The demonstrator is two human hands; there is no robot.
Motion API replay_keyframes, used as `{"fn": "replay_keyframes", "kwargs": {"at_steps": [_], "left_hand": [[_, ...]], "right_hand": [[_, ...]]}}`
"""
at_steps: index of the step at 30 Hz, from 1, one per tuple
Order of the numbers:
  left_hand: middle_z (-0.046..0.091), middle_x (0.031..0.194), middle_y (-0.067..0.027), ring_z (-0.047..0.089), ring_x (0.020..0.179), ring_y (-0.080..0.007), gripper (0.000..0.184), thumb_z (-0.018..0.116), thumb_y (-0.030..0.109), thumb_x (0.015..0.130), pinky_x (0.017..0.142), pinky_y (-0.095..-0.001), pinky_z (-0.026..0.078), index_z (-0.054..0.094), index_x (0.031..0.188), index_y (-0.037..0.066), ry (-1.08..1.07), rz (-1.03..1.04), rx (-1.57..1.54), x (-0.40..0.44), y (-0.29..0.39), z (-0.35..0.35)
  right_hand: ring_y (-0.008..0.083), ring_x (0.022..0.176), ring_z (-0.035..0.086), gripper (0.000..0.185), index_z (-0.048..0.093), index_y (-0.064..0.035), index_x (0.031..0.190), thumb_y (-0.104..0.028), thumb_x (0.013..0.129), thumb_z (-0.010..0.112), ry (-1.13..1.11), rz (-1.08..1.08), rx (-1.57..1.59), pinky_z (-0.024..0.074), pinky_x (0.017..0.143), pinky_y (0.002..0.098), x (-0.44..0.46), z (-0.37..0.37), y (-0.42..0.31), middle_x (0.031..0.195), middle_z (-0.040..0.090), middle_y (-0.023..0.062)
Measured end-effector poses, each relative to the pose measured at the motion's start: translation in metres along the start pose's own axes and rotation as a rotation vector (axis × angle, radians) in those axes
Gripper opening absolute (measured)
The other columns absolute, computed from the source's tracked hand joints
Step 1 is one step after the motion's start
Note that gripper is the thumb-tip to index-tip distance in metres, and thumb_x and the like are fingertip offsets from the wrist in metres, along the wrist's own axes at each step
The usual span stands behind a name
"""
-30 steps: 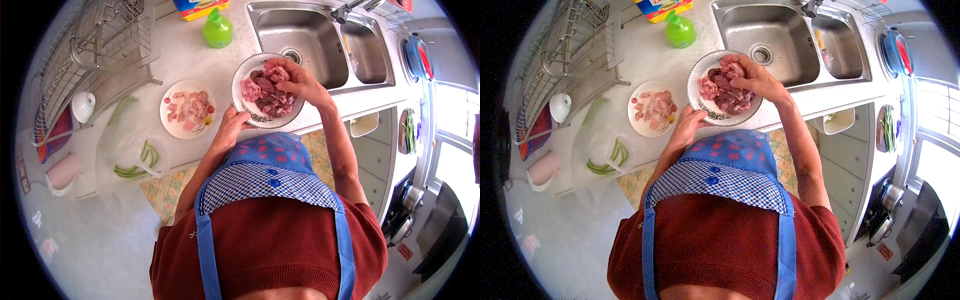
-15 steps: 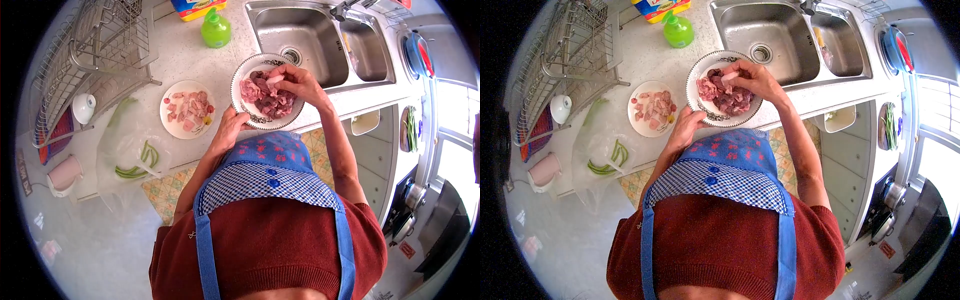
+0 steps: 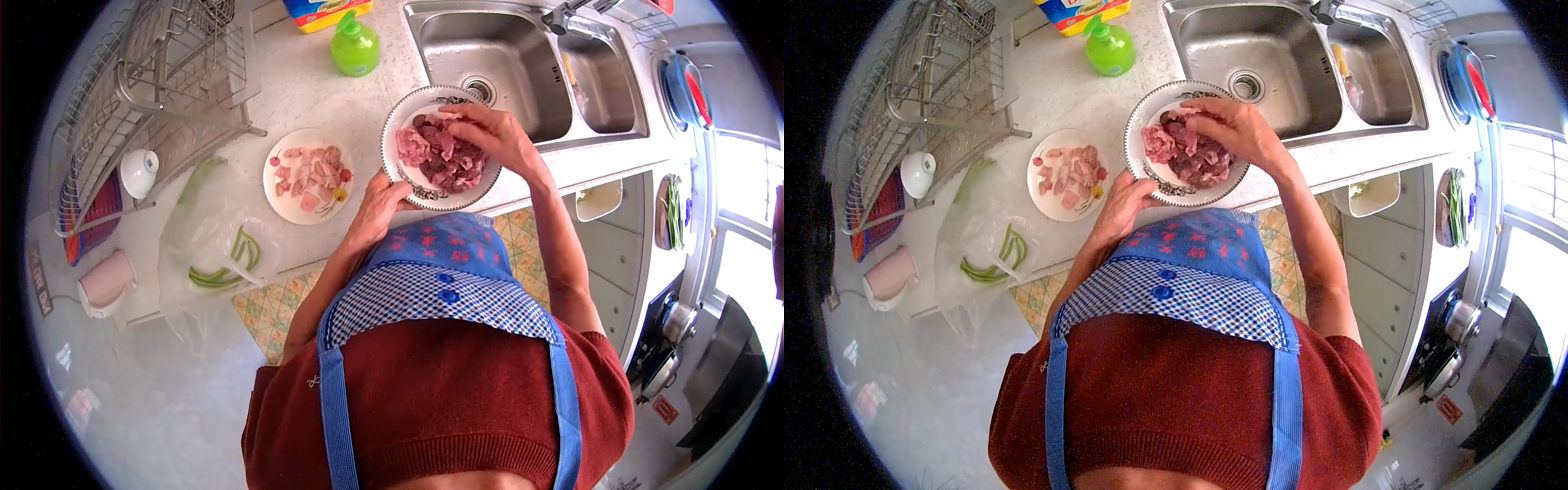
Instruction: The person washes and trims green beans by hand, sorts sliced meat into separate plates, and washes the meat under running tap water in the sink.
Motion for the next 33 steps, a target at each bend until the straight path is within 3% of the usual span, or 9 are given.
{"fn": "replay_keyframes", "kwargs": {"at_steps": [5,9,14,17,22,26,29,32,33], "left_hand": [[0.057,0.101,-0.0123,0.059,0.087,-0.0204,0.034,0.045,0.006,0.079,0.072,-0.0332,0.053,0.047,0.111,-0.004,-0.013,-0.003,0.014,0.001,0.004,0.004],[0.056,0.102,-0.0126,0.059,0.087,-0.0206,0.036,0.043,0.005,0.078,0.073,-0.0325,0.053,0.046,0.113,-0.004,-0.043,0.000,0.031,0.005,0.006,0.013],[0.056,0.103,-0.0127,0.059,0.087,-0.0210,0.038,0.043,0.004,0.078,0.072,-0.0324,0.054,0.045,0.115,-0.004,-0.044,-0.031,0.028,0.005,0.006,0.014],[0.055,0.104,-0.0128,0.059,0.088,-0.0211,0.039,0.043,0.004,0.078,0.072,-0.0323,0.054,0.044,0.116,-0.004,-0.042,-0.020,0.002,0.003,0.008,0.014],[0.055,0.105,-0.0130,0.059,0.088,-0.0209,0.040,0.044,0.005,0.079,0.071,-0.0318,0.054,0.043,0.118,-0.004,-0.041,-0.003,-0.010,0.005,0.007,0.012],[0.055,0.105,-0.0127,0.059,0.088,-0.0202,0.038,0.045,0.006,0.080,0.069,-0.0311,0.054,0.044,0.117,-0.003,-0.015,-0.007,0.003,0.007,0.011,0.011],[0.055,0.105,-0.0127,0.059,0.088,-0.0202,0.038,0.045,0.006,0.080,0.068,-0.0309,0.054,0.045,0.116,-0.003,-0.023,0.013,-0.001,0.012,0.010,0.009],[0.056,0.104,-0.0125,0.059,0.089,-0.0203,0.036,0.044,0.006,0.080,0.070,-0.0319,0.054,0.045,0.115,-0.003,-0.036,0.007,0.024,0.011,0.015,0.014],[0.056,0.104,-0.0122,0.059,0.090,-0.0202,0.035,0.044,0.005,0.081,0.073,-0.0329,0.053,0.046,0.114,-0.003,-0.044,-0.003,0.055,0.010,0.017,0.017]], "right_hand": [[0.0308,0.109,0.047,0.057,0.049,-0.0087,0.119,-0.021,0.066,0.068,-0.021,-0.345,-0.617,0.0385,0.090,0.0377,-0.012,0.019,-0.044,0.117,0.050,0.0114],[0.0248,0.099,0.052,0.050,0.055,-0.0116,0.107,-0.030,0.062,0.069,0.054,-0.278,-0.982,0.0352,0.088,0.0331,-0.001,0.057,-0.041,0.107,0.056,0.0094],[0.0235,0.085,0.058,0.033,0.060,-0.0110,0.096,-0.023,0.066,0.067,-0.034,-0.330,-0.835,0.0409,0.080,0.0345,0.018,0.050,-0.029,0.081,0.062,0.0054],[0.0227,0.067,0.061,0.019,0.061,-0.0038,0.087,-0.018,0.074,0.063,-0.089,-0.137,-0.368,0.0475,0.063,0.0302,0.022,0.021,-0.023,0.076,0.064,0.0089],[0.0196,0.074,0.061,0.014,0.060,-0.0025,0.090,-0.009,0.077,0.057,-0.113,-0.016,-0.234,0.0471,0.068,0.0293,0.006,-0.007,-0.025,0.080,0.064,0.0092],[0.0236,0.092,0.059,0.033,0.054,-0.0074,0.109,-0.010,0.076,0.057,-0.139,0.028,-0.312,0.0461,0.080,0.0321,-0.008,-0.011,-0.020,0.100,0.060,0.0111],[0.0343,0.116,0.040,0.079,0.033,-0.0171,0.131,-0.012,0.062,0.070,-0.156,-0.297,-0.686,0.0355,0.096,0.0415,-0.021,0.015,-0.021,0.130,0.036,0.0139],[0.0369,0.113,0.040,0.083,0.030,-0.0211,0.133,-0.023,0.062,0.072,-0.055,-0.306,-0.786,0.0356,0.094,0.0465,-0.018,0.029,-0.023,0.127,0.036,0.0170],[0.0355,0.109,0.044,0.081,0.032,-0.0210,0.132,-0.016,0.061,0.070,-0.016,-0.311,-0.850,0.0402,0.090,0.0441,-0.016,0.031,-0.021,0.124,0.038,0.0168]]}}
Point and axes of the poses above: each hand's wrist, its own x-axis towards the middle knuckle, its own z-axis out of the palm, y = z × x, the point moved 9 cm from there along x, towards the middle knuckle
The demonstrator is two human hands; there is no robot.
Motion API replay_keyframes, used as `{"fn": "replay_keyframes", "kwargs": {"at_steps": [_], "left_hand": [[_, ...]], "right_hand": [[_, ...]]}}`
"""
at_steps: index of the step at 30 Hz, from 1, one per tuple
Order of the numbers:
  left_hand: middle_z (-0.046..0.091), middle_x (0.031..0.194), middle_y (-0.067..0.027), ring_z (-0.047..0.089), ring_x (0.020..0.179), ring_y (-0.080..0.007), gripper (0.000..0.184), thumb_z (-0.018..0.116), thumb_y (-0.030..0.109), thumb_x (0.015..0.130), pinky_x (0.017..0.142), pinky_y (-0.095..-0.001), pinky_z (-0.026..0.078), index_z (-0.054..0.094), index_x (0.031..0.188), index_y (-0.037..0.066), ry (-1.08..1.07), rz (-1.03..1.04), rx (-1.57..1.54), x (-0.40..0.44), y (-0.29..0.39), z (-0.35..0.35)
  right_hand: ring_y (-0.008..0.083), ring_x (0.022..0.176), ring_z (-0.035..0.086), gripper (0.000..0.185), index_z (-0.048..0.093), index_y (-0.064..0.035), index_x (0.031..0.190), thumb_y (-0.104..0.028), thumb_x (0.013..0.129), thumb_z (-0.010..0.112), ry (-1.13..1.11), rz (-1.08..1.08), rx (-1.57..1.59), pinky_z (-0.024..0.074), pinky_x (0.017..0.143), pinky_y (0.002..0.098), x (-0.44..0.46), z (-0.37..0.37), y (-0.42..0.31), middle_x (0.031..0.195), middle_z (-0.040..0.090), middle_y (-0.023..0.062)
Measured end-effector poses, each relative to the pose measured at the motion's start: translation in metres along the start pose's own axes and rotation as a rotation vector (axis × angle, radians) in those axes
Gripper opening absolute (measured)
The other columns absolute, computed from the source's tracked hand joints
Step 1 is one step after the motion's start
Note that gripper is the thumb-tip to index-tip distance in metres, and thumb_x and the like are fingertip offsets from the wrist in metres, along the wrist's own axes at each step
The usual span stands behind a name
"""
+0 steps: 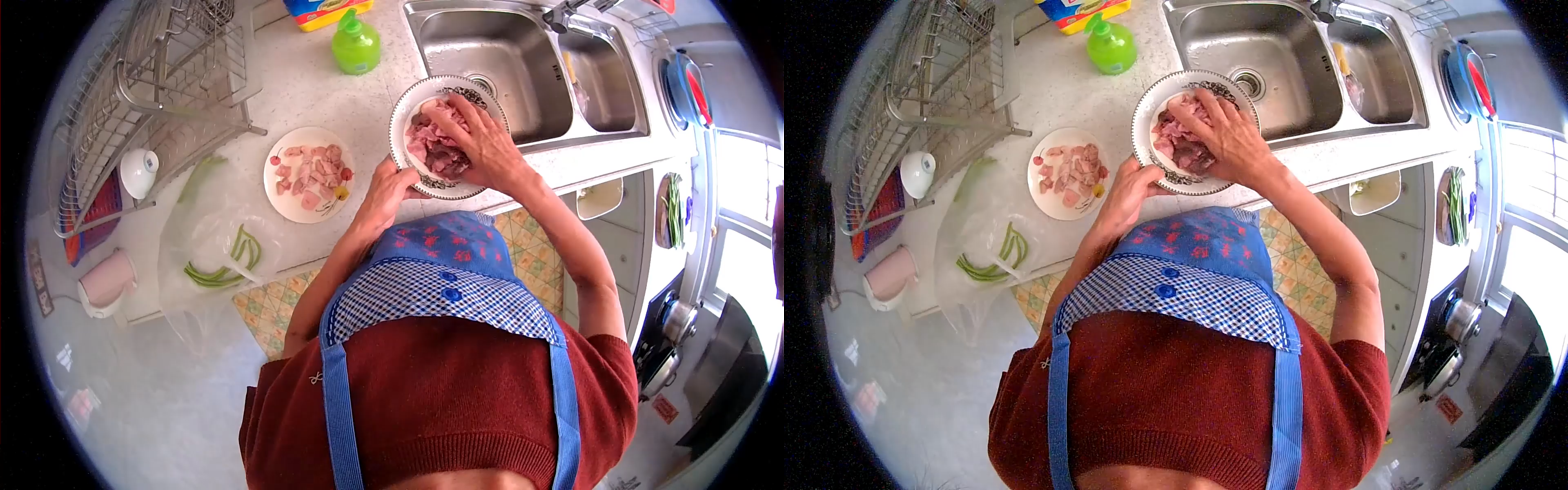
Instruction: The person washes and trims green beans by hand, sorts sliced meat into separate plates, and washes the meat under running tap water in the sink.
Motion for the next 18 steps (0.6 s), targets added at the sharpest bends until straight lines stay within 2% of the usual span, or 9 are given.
{"fn": "replay_keyframes", "kwargs": {"at_steps": [3,5,7,8,11,12,15,16,18], "left_hand": [[0.057,0.103,-0.0119,0.059,0.089,-0.0201,0.033,0.043,0.005,0.081,0.072,-0.0328,0.053,0.046,0.113,-0.003,0.016,0.007,-0.007,0.002,-0.002,0.002],[0.056,0.103,-0.0119,0.059,0.088,-0.0202,0.035,0.044,0.006,0.080,0.070,-0.0322,0.054,0.045,0.114,-0.003,0.017,0.013,-0.030,0.003,-0.008,-0.001],[0.056,0.102,-0.0118,0.059,0.087,-0.0204,0.037,0.044,0.007,0.079,0.068,-0.0316,0.055,0.044,0.115,-0.003,0.021,0.019,-0.056,0.004,-0.012,-0.005],[0.056,0.102,-0.0119,0.059,0.087,-0.0206,0.037,0.044,0.006,0.079,0.068,-0.0318,0.055,0.044,0.116,-0.002,0.006,-0.006,-0.051,0.005,-0.015,-0.006],[0.056,0.103,-0.0121,0.059,0.087,-0.0209,0.037,0.044,0.006,0.080,0.068,-0.0321,0.055,0.043,0.116,-0.002,-0.009,-0.041,-0.055,0.004,-0.019,-0.007],[0.056,0.103,-0.0122,0.059,0.087,-0.0210,0.037,0.044,0.006,0.080,0.068,-0.0322,0.055,0.043,0.116,-0.002,-0.011,-0.048,-0.062,0.004,-0.020,-0.007],[0.056,0.104,-0.0126,0.060,0.087,-0.0212,0.037,0.044,0.006,0.080,0.068,-0.0325,0.055,0.043,0.116,-0.002,-0.037,-0.016,-0.097,0.004,-0.015,-0.004],[0.056,0.104,-0.0126,0.060,0.087,-0.0212,0.037,0.044,0.006,0.080,0.068,-0.0325,0.055,0.043,0.116,-0.002,-0.044,-0.018,-0.097,0.004,-0.014,-0.003],[0.056,0.105,-0.0129,0.060,0.088,-0.0215,0.037,0.044,0.005,0.080,0.069,-0.0329,0.055,0.043,0.116,-0.002,-0.043,-0.009,-0.122,0.005,-0.012,-0.002]], "right_hand": [[0.0335,0.104,0.049,0.083,0.035,-0.0178,0.129,-0.006,0.055,0.070,-0.044,0.050,0.104,0.0450,0.083,0.0410,0.002,0.021,0.013,0.126,0.038,0.0136],[0.0339,0.096,0.054,0.071,0.043,-0.0143,0.122,-0.004,0.056,0.067,-0.030,0.100,0.109,0.0482,0.076,0.0402,0.002,0.021,0.017,0.118,0.046,0.0137],[0.0356,0.090,0.057,0.057,0.049,-0.0095,0.113,-0.003,0.059,0.065,0.020,0.197,0.307,0.0485,0.075,0.0398,0.002,0.020,0.025,0.102,0.056,0.0148],[0.0319,0.089,0.059,0.048,0.052,-0.0057,0.109,-0.007,0.062,0.064,-0.043,0.233,0.403,0.0482,0.077,0.0375,0.004,0.023,0.031,0.092,0.061,0.0153],[0.0310,0.091,0.059,0.049,0.052,-0.0070,0.108,-0.016,0.062,0.067,-0.193,0.413,0.620,0.0477,0.077,0.0376,0.000,0.033,0.046,0.090,0.061,0.0209],[0.0273,0.092,0.060,0.053,0.051,-0.0030,0.110,-0.024,0.065,0.069,-0.238,0.364,0.602,0.0481,0.076,0.0339,0.005,0.031,0.043,0.095,0.061,0.0200],[0.0214,0.097,0.055,0.064,0.043,0.0010,0.120,-0.026,0.068,0.071,-0.274,0.472,0.866,0.0441,0.084,0.0314,0.003,0.015,0.041,0.105,0.057,0.0143],[0.0229,0.103,0.052,0.073,0.038,0.0032,0.124,-0.036,0.071,0.069,-0.302,0.485,0.925,0.0421,0.087,0.0305,0.004,0.012,0.039,0.112,0.053,0.0166],[0.0228,0.104,0.051,0.074,0.037,0.0027,0.125,-0.038,0.072,0.069,-0.298,0.468,0.906,0.0419,0.087,0.0303,0.008,-0.005,0.034,0.113,0.052,0.0172]]}}
Point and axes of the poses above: each hand's wrist, its own x-axis towards the middle knuckle, its own z-axis out of the palm, y = z × x, the point moved 9 cm from there along x, towards the middle knuckle
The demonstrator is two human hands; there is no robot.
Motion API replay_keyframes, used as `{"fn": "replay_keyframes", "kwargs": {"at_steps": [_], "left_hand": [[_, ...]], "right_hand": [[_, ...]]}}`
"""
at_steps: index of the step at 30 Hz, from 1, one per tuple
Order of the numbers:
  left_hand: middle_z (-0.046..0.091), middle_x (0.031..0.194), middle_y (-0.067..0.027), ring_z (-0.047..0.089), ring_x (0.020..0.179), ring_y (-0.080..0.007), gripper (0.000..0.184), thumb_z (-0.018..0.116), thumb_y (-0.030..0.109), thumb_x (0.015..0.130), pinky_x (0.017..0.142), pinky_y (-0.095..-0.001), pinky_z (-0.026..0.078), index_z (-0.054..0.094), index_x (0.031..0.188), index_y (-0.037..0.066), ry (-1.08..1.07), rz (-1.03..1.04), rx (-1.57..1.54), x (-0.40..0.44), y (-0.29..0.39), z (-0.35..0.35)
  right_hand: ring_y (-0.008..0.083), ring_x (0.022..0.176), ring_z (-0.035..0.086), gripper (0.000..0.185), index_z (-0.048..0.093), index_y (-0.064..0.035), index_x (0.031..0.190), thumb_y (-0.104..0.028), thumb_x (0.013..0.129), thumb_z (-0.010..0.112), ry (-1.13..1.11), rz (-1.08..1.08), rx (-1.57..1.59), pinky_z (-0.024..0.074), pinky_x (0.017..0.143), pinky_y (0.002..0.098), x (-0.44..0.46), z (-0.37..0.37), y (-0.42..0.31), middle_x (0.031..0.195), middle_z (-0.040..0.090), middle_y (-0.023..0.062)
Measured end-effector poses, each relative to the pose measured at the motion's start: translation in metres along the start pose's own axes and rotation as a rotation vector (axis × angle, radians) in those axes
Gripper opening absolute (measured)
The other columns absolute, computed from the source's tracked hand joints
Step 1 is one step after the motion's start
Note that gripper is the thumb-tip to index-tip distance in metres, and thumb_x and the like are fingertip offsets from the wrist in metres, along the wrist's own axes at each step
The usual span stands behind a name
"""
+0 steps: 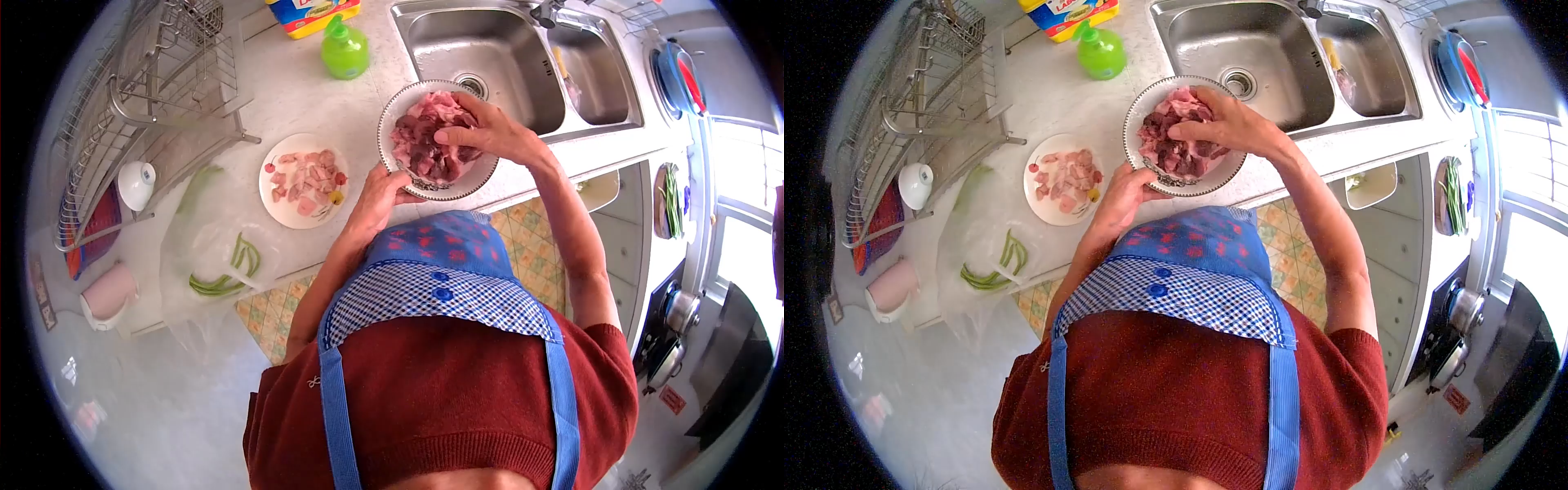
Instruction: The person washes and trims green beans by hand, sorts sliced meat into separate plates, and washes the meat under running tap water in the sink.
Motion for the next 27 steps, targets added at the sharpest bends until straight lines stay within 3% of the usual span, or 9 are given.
{"fn": "replay_keyframes", "kwargs": {"at_steps": [3,5,9,12,15,17,21,24,27], "left_hand": [[0.055,0.105,-0.0128,0.060,0.088,-0.0220,0.038,0.044,0.005,0.080,0.069,-0.0333,0.055,0.043,0.118,-0.002,0.002,-0.010,0.022,0.001,0.001,0.000],[0.055,0.106,-0.0127,0.060,0.089,-0.0220,0.039,0.044,0.005,0.080,0.069,-0.0331,0.056,0.042,0.118,-0.002,-0.007,-0.013,0.027,0.004,-0.001,-0.002],[0.055,0.107,-0.0129,0.059,0.089,-0.0218,0.039,0.044,0.004,0.079,0.067,-0.0328,0.056,0.043,0.118,-0.002,-0.013,0.016,-0.004,0.006,0.002,-0.001],[0.054,0.107,-0.0122,0.059,0.090,-0.0208,0.040,0.044,0.005,0.079,0.067,-0.0330,0.056,0.043,0.118,-0.001,-0.008,0.019,0.023,0.006,0.003,0.000],[0.054,0.109,-0.0124,0.060,0.090,-0.0218,0.042,0.043,0.004,0.078,0.071,-0.0353,0.055,0.042,0.120,-0.003,0.007,0.000,0.146,0.009,0.001,-0.001],[0.055,0.106,-0.0112,0.060,0.086,-0.0206,0.041,0.043,0.006,0.078,0.069,-0.0347,0.055,0.043,0.118,-0.001,0.018,0.013,0.155,0.010,0.002,-0.001],[0.057,0.099,-0.0096,0.061,0.079,-0.0196,0.037,0.043,0.007,0.078,0.066,-0.0339,0.055,0.047,0.114,0.000,0.039,0.031,0.202,0.010,0.003,-0.003],[0.058,0.100,-0.0107,0.060,0.088,-0.0208,0.033,0.044,0.006,0.081,0.070,-0.0350,0.055,0.048,0.112,-0.003,-0.005,-0.060,0.183,0.008,-0.002,0.000],[0.058,0.099,-0.0105,0.060,0.085,-0.0207,0.031,0.044,0.006,0.082,0.071,-0.0358,0.055,0.049,0.111,-0.003,-0.023,-0.054,0.162,0.007,-0.007,-0.002]], "right_hand": [[0.0236,0.107,0.050,0.073,0.034,0.0004,0.129,-0.039,0.076,0.065,0.014,-0.076,-0.049,0.0425,0.087,0.0305,-0.005,-0.002,-0.009,0.116,0.050,0.0194],[0.0248,0.109,0.049,0.065,0.035,-0.0031,0.129,-0.034,0.079,0.062,-0.004,-0.078,0.156,0.0443,0.086,0.0316,-0.012,-0.001,-0.014,0.117,0.050,0.0190],[0.0284,0.107,0.051,0.062,0.034,-0.0072,0.130,-0.026,0.078,0.062,-0.005,-0.135,0.043,0.0465,0.085,0.0333,-0.013,-0.004,-0.009,0.118,0.049,0.0190],[0.0343,0.116,0.041,0.077,0.032,-0.0127,0.132,-0.018,0.064,0.069,0.278,-0.439,-0.646,0.0404,0.091,0.0435,-0.017,0.005,-0.016,0.128,0.038,0.0199],[0.0355,0.119,0.036,0.079,0.034,-0.0181,0.131,-0.021,0.061,0.071,0.360,-0.319,-0.866,0.0369,0.093,0.0452,-0.011,0.031,-0.005,0.133,0.031,0.0179],[0.0368,0.116,0.039,0.079,0.037,-0.0213,0.129,-0.021,0.058,0.073,0.402,-0.323,-0.795,0.0395,0.091,0.0448,-0.006,0.035,0.000,0.131,0.030,0.0164],[0.0335,0.099,0.052,0.065,0.046,-0.0152,0.119,-0.016,0.059,0.070,0.454,-0.314,-0.609,0.0456,0.081,0.0396,0.010,0.020,0.031,0.113,0.046,0.0160],[0.0352,0.079,0.058,0.037,0.058,-0.0095,0.097,-0.017,0.063,0.070,0.426,-0.288,-0.508,0.0487,0.069,0.0395,0.021,0.002,0.042,0.079,0.061,0.0153],[0.0179,0.077,0.061,0.022,0.059,-0.0045,0.093,-0.011,0.072,0.062,0.232,-0.073,-0.247,0.0474,0.069,0.0303,0.016,-0.013,0.045,0.079,0.064,0.0098]]}}
Point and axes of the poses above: each hand's wrist, its own x-axis towards the middle knuckle, its own z-axis out of the palm, y = z × x, the point moved 9 cm from there along x, towards the middle knuckle
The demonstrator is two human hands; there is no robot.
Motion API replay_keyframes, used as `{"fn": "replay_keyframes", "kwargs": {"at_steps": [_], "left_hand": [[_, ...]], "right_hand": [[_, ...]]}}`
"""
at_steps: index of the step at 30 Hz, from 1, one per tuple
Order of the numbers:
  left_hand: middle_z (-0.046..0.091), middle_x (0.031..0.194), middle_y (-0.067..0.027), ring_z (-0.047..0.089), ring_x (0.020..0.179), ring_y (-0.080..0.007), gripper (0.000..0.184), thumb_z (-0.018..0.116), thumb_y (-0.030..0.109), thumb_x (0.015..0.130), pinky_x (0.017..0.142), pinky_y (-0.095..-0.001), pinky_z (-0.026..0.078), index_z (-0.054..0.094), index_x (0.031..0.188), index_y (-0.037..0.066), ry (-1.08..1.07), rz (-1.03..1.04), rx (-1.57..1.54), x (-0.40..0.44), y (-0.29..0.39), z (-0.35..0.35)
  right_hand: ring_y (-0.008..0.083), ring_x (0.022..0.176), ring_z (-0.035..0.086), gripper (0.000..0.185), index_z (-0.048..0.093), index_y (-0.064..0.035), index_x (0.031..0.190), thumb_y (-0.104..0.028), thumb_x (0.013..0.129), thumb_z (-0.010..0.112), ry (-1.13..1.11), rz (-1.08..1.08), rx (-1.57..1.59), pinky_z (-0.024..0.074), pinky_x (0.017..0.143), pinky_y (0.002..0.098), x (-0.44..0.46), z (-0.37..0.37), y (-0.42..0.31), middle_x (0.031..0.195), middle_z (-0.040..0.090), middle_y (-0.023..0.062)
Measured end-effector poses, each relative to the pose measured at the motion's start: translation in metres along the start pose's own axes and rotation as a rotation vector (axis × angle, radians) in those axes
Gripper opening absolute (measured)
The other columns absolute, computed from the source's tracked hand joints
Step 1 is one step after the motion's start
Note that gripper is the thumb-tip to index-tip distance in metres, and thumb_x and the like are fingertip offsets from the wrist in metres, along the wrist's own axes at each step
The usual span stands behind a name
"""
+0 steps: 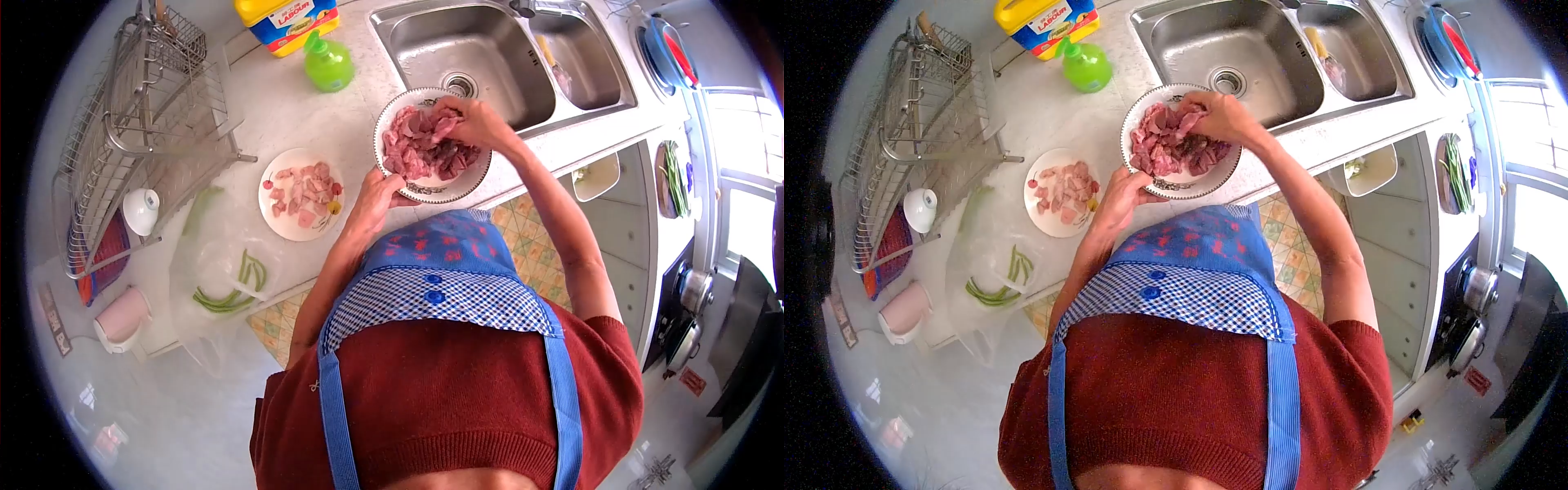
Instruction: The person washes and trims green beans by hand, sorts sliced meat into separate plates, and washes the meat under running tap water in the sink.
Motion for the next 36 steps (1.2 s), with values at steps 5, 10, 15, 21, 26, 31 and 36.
{"fn": "replay_keyframes", "kwargs": {"at_steps": [5,10,15,21,26,31,36], "left_hand": [[0.058,0.100,-0.0108,0.060,0.084,-0.0207,0.033,0.044,0.006,0.080,0.068,-0.0348,0.055,0.049,0.111,-0.003,0.015,0.020,-0.040,0.002,0.001,-0.001],[0.057,0.101,-0.0115,0.061,0.082,-0.0206,0.035,0.043,0.005,0.078,0.065,-0.0334,0.056,0.048,0.112,-0.003,-0.013,0.032,-0.036,0.005,0.009,0.006],[0.057,0.100,-0.0117,0.060,0.083,-0.0207,0.037,0.044,0.005,0.077,0.071,-0.0328,0.054,0.046,0.113,-0.004,-0.013,-0.002,0.056,-0.027,0.041,0.025],[0.053,0.110,-0.0058,0.047,0.101,-0.0133,0.044,0.051,0.009,0.078,0.088,-0.0273,0.037,0.045,0.120,-0.002,0.043,-0.158,0.399,-0.112,0.135,0.048],[0.050,0.115,-0.0063,0.047,0.101,-0.0135,0.049,0.051,0.007,0.078,0.088,-0.0281,0.037,0.040,0.124,-0.002,-0.161,-0.115,0.416,-0.148,0.192,0.084],[0.048,0.117,-0.0073,0.045,0.105,-0.0146,0.049,0.050,0.008,0.079,0.090,-0.0291,0.035,0.039,0.125,-0.003,-0.307,-0.115,0.472,-0.156,0.217,0.114],[0.047,0.120,-0.0083,0.043,0.109,-0.0157,0.049,0.050,0.009,0.079,0.093,-0.0301,0.033,0.038,0.125,-0.003,-0.394,-0.134,0.482,-0.150,0.228,0.142]], "right_hand": [[0.0115,0.088,0.057,0.025,0.058,-0.0045,0.097,-0.007,0.072,0.060,-0.073,-0.072,0.149,0.0453,0.075,0.0272,-0.009,-0.026,-0.016,0.093,0.063,0.0044],[0.0256,0.098,0.057,0.042,0.051,-0.0071,0.114,-0.009,0.073,0.059,0.025,-0.347,0.030,0.0450,0.085,0.0328,-0.031,-0.034,-0.055,0.107,0.057,0.0147],[0.0317,0.097,0.055,0.047,0.053,-0.0076,0.112,0.004,0.067,0.055,0.065,-0.374,-0.276,0.0466,0.083,0.0370,-0.071,-0.057,-0.099,0.108,0.057,0.0112],[0.0215,0.075,0.059,0.021,0.060,-0.0082,0.083,-0.013,0.063,0.060,0.255,-0.446,-0.502,0.0489,0.061,0.0308,-0.140,-0.113,-0.186,0.086,0.060,0.0054],[0.0188,0.057,0.055,0.019,0.060,-0.0033,0.075,-0.017,0.061,0.061,0.400,-0.752,-0.595,0.0429,0.048,0.0252,-0.185,-0.137,-0.242,0.071,0.060,0.0109],[0.0163,0.054,0.052,0.013,0.059,-0.0061,0.072,-0.014,0.062,0.062,0.329,-0.758,-0.629,0.0407,0.047,0.0239,-0.191,-0.150,-0.253,0.068,0.060,0.0084],[0.0172,0.055,0.053,0.016,0.061,-0.0041,0.076,-0.012,0.062,0.062,0.294,-0.734,-0.566,0.0433,0.048,0.0244,-0.186,-0.163,-0.234,0.069,0.061,0.0091]]}}
Point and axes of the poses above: each hand's wrist, its own x-axis towards the middle knuckle, its own z-axis out of the palm, y = z × x, the point moved 9 cm from there along x, towards the middle knuckle
